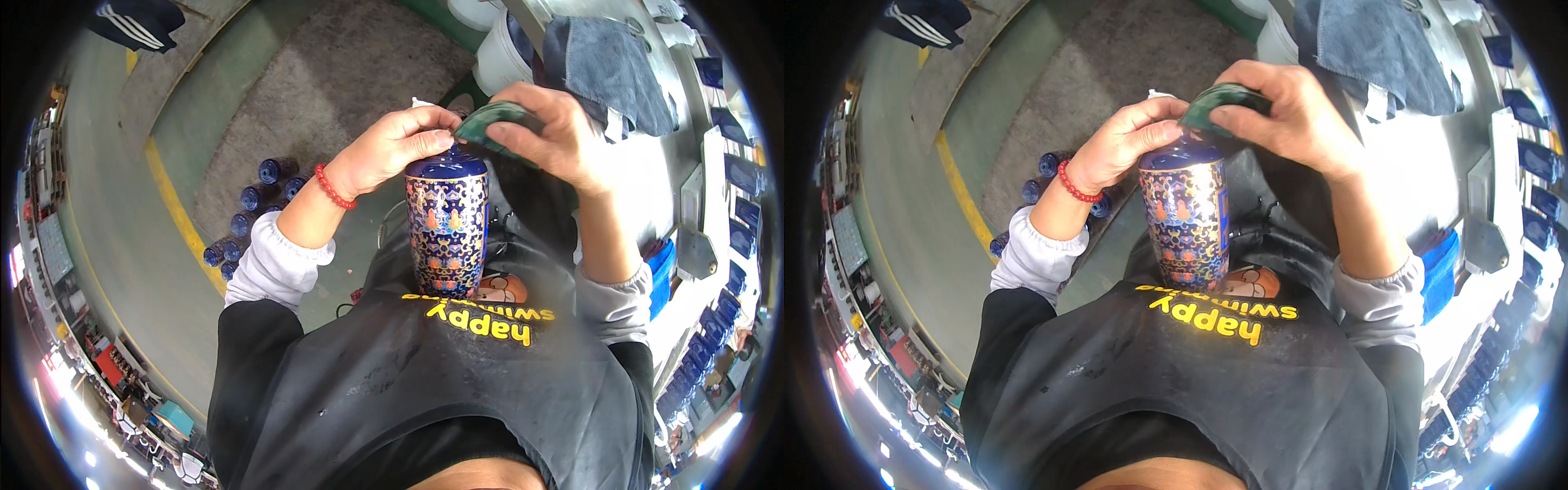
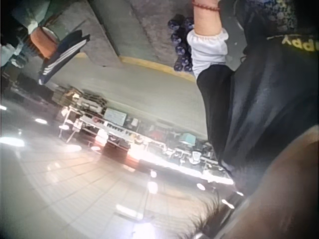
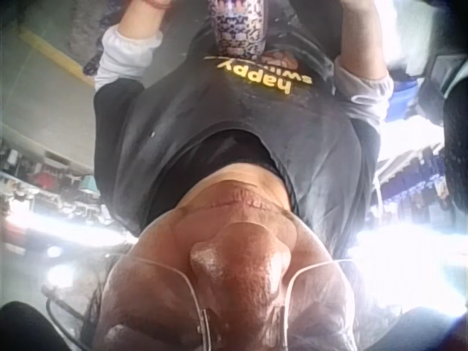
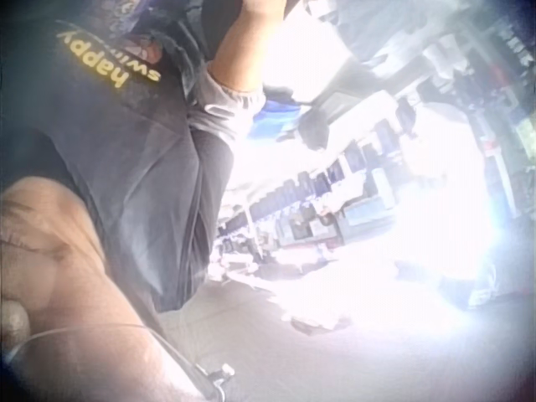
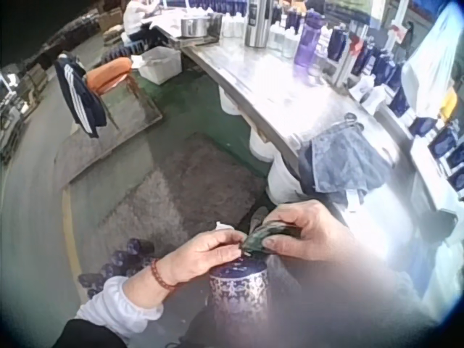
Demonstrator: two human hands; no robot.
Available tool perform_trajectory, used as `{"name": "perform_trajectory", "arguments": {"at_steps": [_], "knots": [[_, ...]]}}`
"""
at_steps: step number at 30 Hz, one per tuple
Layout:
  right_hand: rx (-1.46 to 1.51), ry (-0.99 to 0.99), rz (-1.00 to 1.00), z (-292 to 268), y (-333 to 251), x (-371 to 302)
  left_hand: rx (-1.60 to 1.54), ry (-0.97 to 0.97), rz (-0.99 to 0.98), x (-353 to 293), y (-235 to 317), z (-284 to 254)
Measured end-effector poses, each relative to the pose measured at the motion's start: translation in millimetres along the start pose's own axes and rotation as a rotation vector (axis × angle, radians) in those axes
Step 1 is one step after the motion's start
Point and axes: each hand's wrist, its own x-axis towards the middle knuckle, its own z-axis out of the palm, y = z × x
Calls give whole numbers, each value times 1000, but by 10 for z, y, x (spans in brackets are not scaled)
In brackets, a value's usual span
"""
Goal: The person scrubs a blue bottle with a green sponge, then applies a decorative label to its surface. They smooth the label and wipe the bottle before placing it on a tray with other finished bottles.
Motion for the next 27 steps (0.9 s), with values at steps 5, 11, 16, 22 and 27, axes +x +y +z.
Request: {"name": "perform_trajectory", "arguments": {"at_steps": [5, 11, 16, 22, 27], "knots": [[-17, -228, -163, 32, -103, 96, 45, -13, -49, 21, 64, 16], [184, -83, 7, 137, -146, -12, 193, 55, -79, 38, 107, 25], [-2, 209, 276, 189, -67, -261, 258, 35, -52, 16, 110, -15], [-515, 169, -232, 433, -130, -445, 381, 5, -10, 18, 156, -37], [-685, 72, -276, 517, -235, -434, 375, 17, -36, 26, 156, 5]]}}
